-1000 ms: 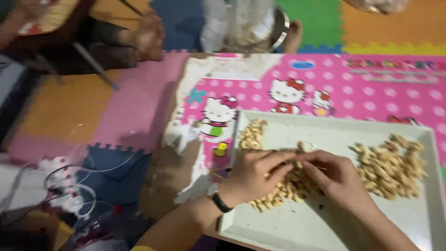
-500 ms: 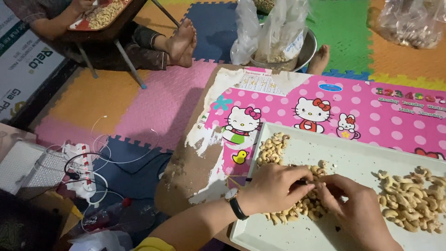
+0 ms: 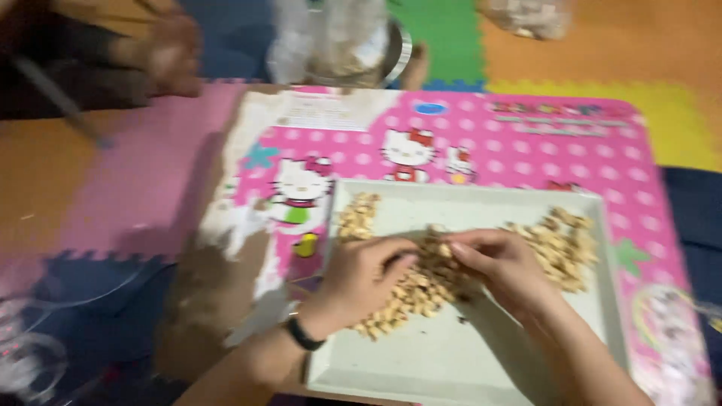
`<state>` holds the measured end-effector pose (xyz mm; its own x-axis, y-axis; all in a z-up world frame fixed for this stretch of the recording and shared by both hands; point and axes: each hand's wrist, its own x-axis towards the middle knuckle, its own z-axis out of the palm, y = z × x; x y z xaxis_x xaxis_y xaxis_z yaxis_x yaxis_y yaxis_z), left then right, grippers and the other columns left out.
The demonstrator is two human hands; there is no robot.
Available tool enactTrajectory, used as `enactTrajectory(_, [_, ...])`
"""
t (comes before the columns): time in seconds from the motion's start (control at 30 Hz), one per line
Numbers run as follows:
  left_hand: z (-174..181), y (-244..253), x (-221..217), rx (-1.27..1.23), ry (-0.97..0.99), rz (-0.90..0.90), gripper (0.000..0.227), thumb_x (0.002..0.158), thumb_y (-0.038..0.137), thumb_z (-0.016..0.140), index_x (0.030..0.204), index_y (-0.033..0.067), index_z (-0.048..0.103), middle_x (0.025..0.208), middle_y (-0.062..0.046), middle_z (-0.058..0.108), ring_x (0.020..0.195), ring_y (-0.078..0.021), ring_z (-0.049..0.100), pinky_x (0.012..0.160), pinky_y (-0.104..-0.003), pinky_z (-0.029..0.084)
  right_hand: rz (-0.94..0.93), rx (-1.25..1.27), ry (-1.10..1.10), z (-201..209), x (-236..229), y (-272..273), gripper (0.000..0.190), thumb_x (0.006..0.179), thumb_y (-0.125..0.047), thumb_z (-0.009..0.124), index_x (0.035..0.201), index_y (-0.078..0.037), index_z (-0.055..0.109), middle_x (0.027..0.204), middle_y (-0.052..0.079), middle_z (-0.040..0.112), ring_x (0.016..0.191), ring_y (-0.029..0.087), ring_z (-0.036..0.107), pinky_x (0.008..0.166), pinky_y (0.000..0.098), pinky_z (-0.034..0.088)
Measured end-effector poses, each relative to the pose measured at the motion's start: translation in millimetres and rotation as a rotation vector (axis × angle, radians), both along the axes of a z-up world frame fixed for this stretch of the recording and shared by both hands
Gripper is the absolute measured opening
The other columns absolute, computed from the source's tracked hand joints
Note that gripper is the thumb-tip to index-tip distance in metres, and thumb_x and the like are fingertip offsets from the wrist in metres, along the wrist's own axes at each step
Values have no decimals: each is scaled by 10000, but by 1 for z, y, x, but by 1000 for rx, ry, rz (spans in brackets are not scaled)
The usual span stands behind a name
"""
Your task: Manually inspecting and peeling the skin off cashew nuts on a tray
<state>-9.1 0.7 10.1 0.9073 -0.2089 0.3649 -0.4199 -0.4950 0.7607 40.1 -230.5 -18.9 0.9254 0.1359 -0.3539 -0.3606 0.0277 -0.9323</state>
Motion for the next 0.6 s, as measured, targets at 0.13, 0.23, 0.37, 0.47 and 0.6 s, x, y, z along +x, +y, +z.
enactTrajectory(0.13, [12,-3,5,-57,93,-35,209,948,159,644,1103,91,767,874,-144,792,809,-384,762,601,-411,598,34,166,155,2,3,-12,243,878,-82,766,1022,113,746,763,226,657,736,252,634,653,325,504])
enactTrajectory(0.23, [18,1,7,-123,144,-56,270,992,216,580,1115,82,780,853,-128,802,731,-342,771,587,-353,582,111,257,154,-8,8,-13,230,890,-127,783,967,88,755,729,195,666,684,205,626,610,285,500])
enactTrajectory(0.37, [10,2,8,-133,132,-28,271,1009,209,566,1103,69,778,795,-111,768,669,-249,738,566,-311,540,132,246,100,-10,18,-27,169,908,-89,744,975,66,754,760,198,683,696,243,634,625,307,513])
enactTrajectory(0.47, [10,3,9,-147,61,1,261,1017,190,567,1082,41,771,780,-133,752,672,-277,732,564,-322,526,105,-106,-134,42,18,-46,166,854,-60,781,977,51,783,818,221,730,749,275,667,695,356,549])
enactTrajectory(0.6, [16,9,11,-155,-9,42,257,1019,166,559,1077,27,767,817,-170,756,735,-370,741,594,-371,547,99,-824,-370,74,16,-96,267,780,-51,845,1023,53,804,886,309,766,861,416,739,802,438,572])
